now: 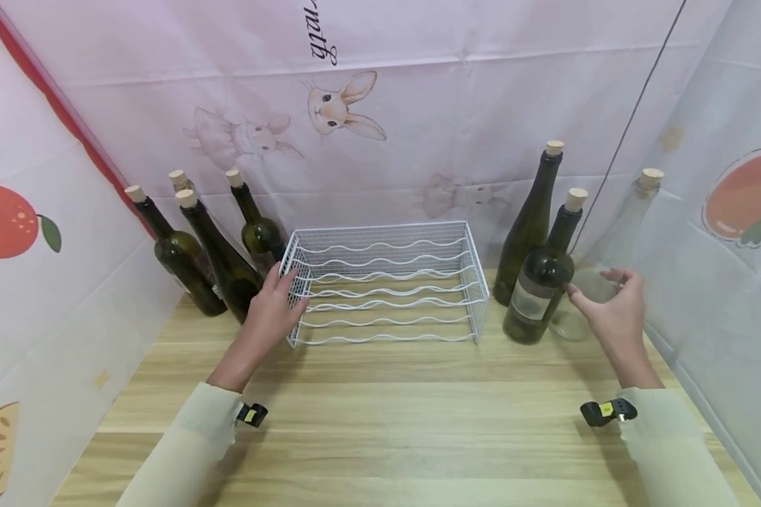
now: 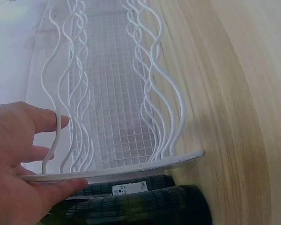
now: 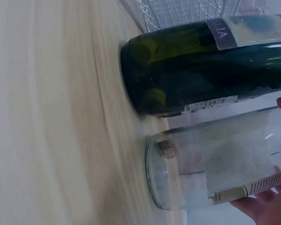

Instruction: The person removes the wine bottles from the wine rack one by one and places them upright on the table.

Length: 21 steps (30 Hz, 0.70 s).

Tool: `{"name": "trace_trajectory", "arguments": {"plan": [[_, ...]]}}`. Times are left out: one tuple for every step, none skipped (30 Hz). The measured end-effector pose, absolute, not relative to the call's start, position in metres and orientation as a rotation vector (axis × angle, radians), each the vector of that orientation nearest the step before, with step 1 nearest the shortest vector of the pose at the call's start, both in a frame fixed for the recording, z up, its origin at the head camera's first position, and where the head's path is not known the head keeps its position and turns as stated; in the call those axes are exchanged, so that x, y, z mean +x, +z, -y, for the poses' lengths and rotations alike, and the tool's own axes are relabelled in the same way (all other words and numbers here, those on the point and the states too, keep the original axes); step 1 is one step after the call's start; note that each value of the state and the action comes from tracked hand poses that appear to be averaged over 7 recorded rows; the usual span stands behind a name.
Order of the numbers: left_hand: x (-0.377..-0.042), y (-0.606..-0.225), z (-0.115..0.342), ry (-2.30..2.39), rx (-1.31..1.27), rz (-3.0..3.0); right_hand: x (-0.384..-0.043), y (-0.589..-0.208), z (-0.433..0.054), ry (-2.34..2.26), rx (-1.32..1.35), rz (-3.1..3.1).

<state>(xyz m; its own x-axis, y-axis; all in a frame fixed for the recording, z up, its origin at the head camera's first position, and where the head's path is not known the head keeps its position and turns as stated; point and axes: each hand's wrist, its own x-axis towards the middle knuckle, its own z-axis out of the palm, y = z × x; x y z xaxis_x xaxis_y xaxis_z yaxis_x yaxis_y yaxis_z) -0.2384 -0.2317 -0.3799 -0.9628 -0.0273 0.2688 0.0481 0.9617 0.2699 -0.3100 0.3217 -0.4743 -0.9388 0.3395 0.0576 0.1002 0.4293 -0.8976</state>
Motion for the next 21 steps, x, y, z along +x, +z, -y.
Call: {"name": "trace_trajectory", "arguments": {"plan": [[-0.238,-0.379,0.232,-0.399,-0.014,2.841,-0.31,-0.475,-0.321,1.522,-0.377,2.453],[-0.239,-0.379,0.233,-0.399,-0.013,2.841,-0.311,-0.475,-0.321,1.527,-0.363,2.452],[-0.239,-0.38,0.234,-0.397,-0.013,2.841,-0.311,-0.474,-0.32,1.528,-0.354,2.455],[-0.239,-0.38,0.234,-0.397,-0.015,2.839,-0.311,-0.474,-0.32,1.524,-0.342,2.46],[-0.239,-0.381,0.234,-0.398,-0.018,2.835,-0.311,-0.473,-0.32,1.509,-0.33,2.469],[-0.239,-0.381,0.234,-0.396,-0.023,2.831,-0.311,-0.472,-0.32,1.494,-0.322,2.478],[-0.239,-0.382,0.234,-0.391,-0.028,2.825,-0.31,-0.472,-0.321,1.476,-0.31,2.497],[-0.239,-0.383,0.234,-0.386,-0.036,2.815,-0.31,-0.471,-0.321,1.453,-0.298,2.52],[-0.239,-0.383,0.235,-0.377,-0.046,2.804,-0.31,-0.47,-0.321,1.427,-0.285,2.545],[-0.239,-0.384,0.235,-0.367,-0.058,2.794,-0.31,-0.47,-0.322,1.402,-0.268,2.571],[-0.24,-0.385,0.235,-0.358,-0.073,2.779,-0.31,-0.469,-0.322,1.38,-0.254,2.598],[-0.241,-0.386,0.236,-0.343,-0.09,2.761,-0.31,-0.468,-0.322,1.364,-0.236,2.625],[-0.242,-0.387,0.236,-0.332,-0.107,2.743,-0.31,-0.467,-0.324,1.339,-0.213,2.657],[-0.243,-0.389,0.237,-0.326,-0.129,2.721,-0.31,-0.466,-0.325,1.313,-0.194,2.687],[-0.244,-0.39,0.238,-0.317,-0.153,2.699,-0.31,-0.465,-0.326,1.275,-0.17,2.72],[-0.246,-0.391,0.238,-0.314,-0.178,2.681,-0.31,-0.464,-0.327,1.235,-0.149,2.751],[-0.247,-0.393,0.239,-0.308,-0.201,2.666,-0.309,-0.464,-0.329,1.193,-0.127,2.779],[-0.248,-0.393,0.24,-0.303,-0.222,2.655,-0.308,-0.464,-0.33,1.145,-0.096,2.802],[-0.249,-0.394,0.242,-0.3,-0.24,2.648,-0.307,-0.464,-0.331,1.1,-0.068,2.818],[-0.249,-0.395,0.243,-0.293,-0.254,2.646,-0.305,-0.464,-0.332,1.063,-0.038,2.831],[-0.249,-0.395,0.244,-0.286,-0.266,2.647,-0.304,-0.465,-0.332,1.023,-0.007,2.841]]}}
